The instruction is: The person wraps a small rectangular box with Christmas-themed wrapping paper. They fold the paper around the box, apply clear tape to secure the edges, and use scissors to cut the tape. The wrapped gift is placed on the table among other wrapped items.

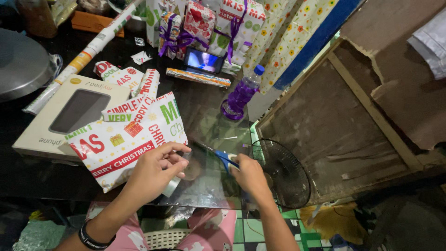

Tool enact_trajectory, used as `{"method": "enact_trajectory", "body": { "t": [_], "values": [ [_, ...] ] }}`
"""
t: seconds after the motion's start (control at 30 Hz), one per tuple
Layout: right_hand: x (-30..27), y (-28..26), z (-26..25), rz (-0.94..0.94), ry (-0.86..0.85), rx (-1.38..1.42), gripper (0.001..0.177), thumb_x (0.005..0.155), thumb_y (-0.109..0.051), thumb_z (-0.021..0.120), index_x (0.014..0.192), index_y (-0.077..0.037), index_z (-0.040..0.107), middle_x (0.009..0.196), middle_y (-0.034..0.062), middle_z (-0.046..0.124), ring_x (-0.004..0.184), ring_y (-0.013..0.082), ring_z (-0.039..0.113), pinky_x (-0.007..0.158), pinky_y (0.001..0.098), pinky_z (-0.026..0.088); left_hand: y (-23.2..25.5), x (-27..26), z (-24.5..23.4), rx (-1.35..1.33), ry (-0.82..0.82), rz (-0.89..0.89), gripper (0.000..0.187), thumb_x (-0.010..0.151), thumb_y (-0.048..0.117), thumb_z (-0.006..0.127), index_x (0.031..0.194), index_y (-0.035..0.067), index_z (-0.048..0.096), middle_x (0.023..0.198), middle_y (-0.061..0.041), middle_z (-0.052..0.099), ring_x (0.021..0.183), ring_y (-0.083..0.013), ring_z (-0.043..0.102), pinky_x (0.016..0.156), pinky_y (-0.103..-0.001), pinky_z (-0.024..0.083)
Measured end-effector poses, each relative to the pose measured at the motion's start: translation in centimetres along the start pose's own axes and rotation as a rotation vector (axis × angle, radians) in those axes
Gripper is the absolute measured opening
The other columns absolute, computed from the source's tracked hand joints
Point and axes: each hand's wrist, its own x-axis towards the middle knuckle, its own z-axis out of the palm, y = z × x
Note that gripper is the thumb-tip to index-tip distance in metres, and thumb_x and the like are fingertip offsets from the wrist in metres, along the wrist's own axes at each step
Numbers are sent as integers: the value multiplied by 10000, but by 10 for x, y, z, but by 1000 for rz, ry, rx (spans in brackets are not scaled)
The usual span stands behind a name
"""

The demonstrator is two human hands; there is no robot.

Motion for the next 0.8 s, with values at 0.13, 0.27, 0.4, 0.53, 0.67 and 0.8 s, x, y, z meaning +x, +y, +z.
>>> {"method": "enact_trajectory", "body": {
  "t": [0.13, 0.27, 0.4, 0.53, 0.67, 0.8],
  "values": [
    [-18, 14, -3, 130, -140, 581, 274, 851, -134, 792, 1071, -5, 692, 948, 90, 736, 860, 180, 694, 757, 323, 549, -3, 4, -4, -9, 17, 17, 328, 873, 74, 694, 1201, 61, 682, 873, -45, 713, 679, -114, 744, 590, -222, 535],
    [-38, 23, -2, -14, -175, 855, 495, 676, 43, 892, 1095, 38, 629, 956, 35, 661, 849, 116, 631, 740, 275, 518, -8, 9, -5, 19, -2, 10, 348, 873, 60, 680, 1221, 71, 661, 879, -52, 714, 676, -103, 721, 567, -226, 506],
    [-53, 25, -8, 103, -257, 1009, 338, 752, 27, 817, 1032, 54, 629, 923, 80, 696, 721, 176, 738, 645, 295, 583, -12, 14, -2, 24, -16, 32, 345, 865, 43, 674, 1208, 66, 652, 887, -54, 732, 651, -93, 710, 577, -217, 554],
    [-53, 19, -10, 91, -311, 1048, 333, 750, 64, 823, 1018, 62, 624, 940, 108, 705, 735, 199, 754, 667, 307, 610, -13, 14, 1, 46, -29, 31, 352, 854, 24, 657, 1202, 77, 656, 922, -52, 723, 647, -82, 712, 561, -217, 525],
    [-51, 16, -9, 97, -328, 1071, 300, 769, 88, 815, 1011, 79, 637, 940, 146, 722, 735, 197, 742, 669, 309, 608, -11, 14, 5, 77, -46, 27, 377, 836, 3, 642, 1202, 89, 659, 925, -67, 734, 621, -79, 685, 548, -226, 509],
    [-49, 20, -10, 131, -337, 1087, 269, 766, 80, 798, 996, 80, 659, 911, 156, 732, 725, 202, 754, 658, 310, 603, -8, 11, 5, 201, -14, 17, 402, 819, 3, 669, 1209, 103, 680, 941, -79, 667, 611, -71, 697, 559, -221, 517]
  ]
}}
